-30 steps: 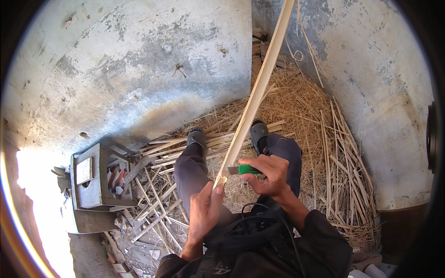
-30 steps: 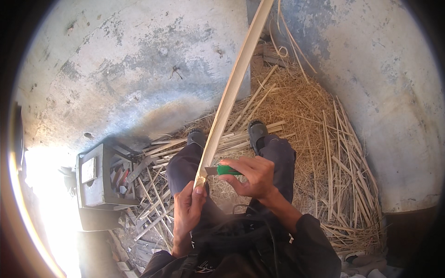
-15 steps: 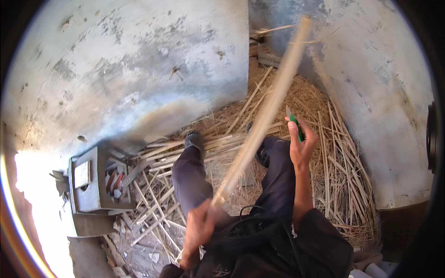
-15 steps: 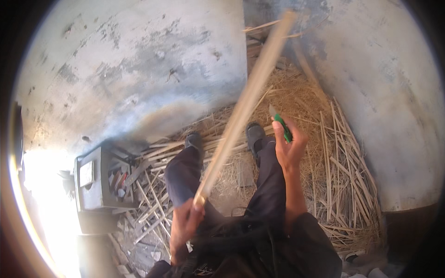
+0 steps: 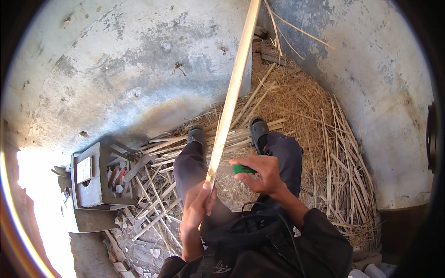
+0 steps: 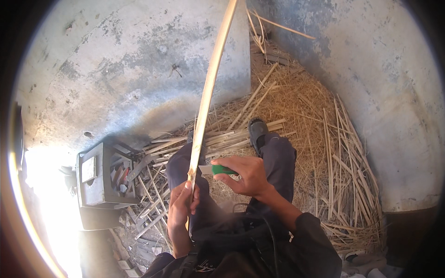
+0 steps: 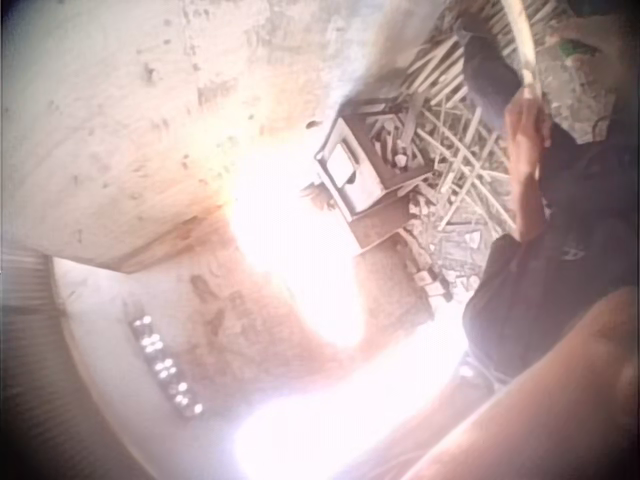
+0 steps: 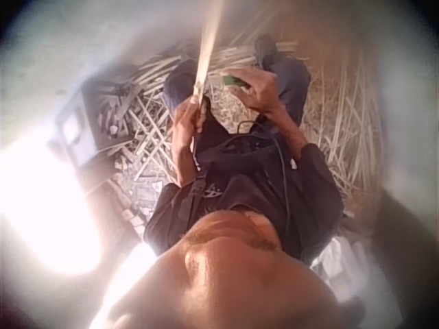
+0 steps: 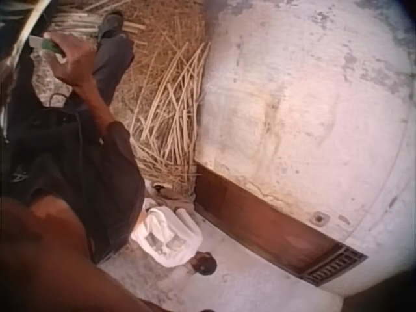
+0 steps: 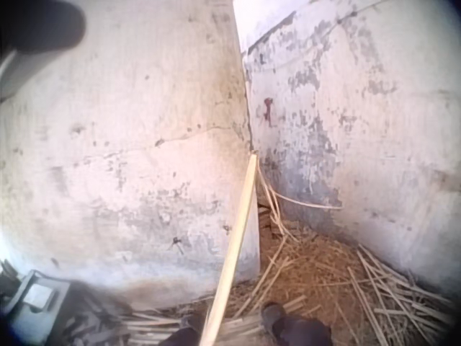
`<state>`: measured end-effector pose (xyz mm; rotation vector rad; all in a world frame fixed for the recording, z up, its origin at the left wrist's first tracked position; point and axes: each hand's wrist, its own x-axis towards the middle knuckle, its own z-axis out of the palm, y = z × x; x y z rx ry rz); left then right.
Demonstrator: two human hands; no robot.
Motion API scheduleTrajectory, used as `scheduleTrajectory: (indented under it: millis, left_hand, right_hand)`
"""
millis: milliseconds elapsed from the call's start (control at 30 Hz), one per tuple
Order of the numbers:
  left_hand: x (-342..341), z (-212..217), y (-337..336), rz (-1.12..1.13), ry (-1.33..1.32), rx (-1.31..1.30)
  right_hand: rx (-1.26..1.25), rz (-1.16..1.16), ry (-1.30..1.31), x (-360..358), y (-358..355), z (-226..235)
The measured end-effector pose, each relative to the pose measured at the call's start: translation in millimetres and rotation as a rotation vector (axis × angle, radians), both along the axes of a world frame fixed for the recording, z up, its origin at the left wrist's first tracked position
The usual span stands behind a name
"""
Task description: The person sits on a straw-covered floor and uses a green utility knife to shave thin strips from a long piece of light-colored wood. They hold the wood with their left hand and scrape the blade along its length with their right hand, producing fine wood shavings.
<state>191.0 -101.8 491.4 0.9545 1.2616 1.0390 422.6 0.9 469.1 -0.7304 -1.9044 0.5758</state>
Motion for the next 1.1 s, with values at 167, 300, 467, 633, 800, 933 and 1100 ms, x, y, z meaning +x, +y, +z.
scheduleTrajectory:
  millis: [167,300,467,633,800,933,1100]
  left_hand:
    - [7.0,7.8,1.2,-0.021,-0.007,0.003]
    - [10.6,7.9,0.3,-0.012,0.010,0.010]
    - [11.4,5.4,-0.6,-0.010,0.020,-0.002]
    - [9.2,2.9,0.5,-0.039,-0.034,-0.025]
    - [8.2,-7.3,-0.2,-0.043,-0.069,-0.021]
    - [3.8,-10.8,-12.8,-0.132,-0.055,-0.071]
    - [6.0,-9.3,-34.9,-0.285,-0.002,-0.159]
  right_hand:
    - [0.053,-0.008,-0.055,0.1,-2.1,7.9]
    - [0.106,-0.035,-0.047,-3.0,-1.7,7.9]
    - [0.152,-0.092,-0.089,-1.3,-1.1,10.3]
    - [0.191,-0.132,-0.137,1.9,-2.1,8.5]
    - [0.209,-0.163,-0.186,6.2,-2.1,6.5]
    - [0.105,-0.437,-0.105,15.2,15.7,-2.4]
    - [-0.061,-0.716,0.081,86.1,74.9,-17.1]
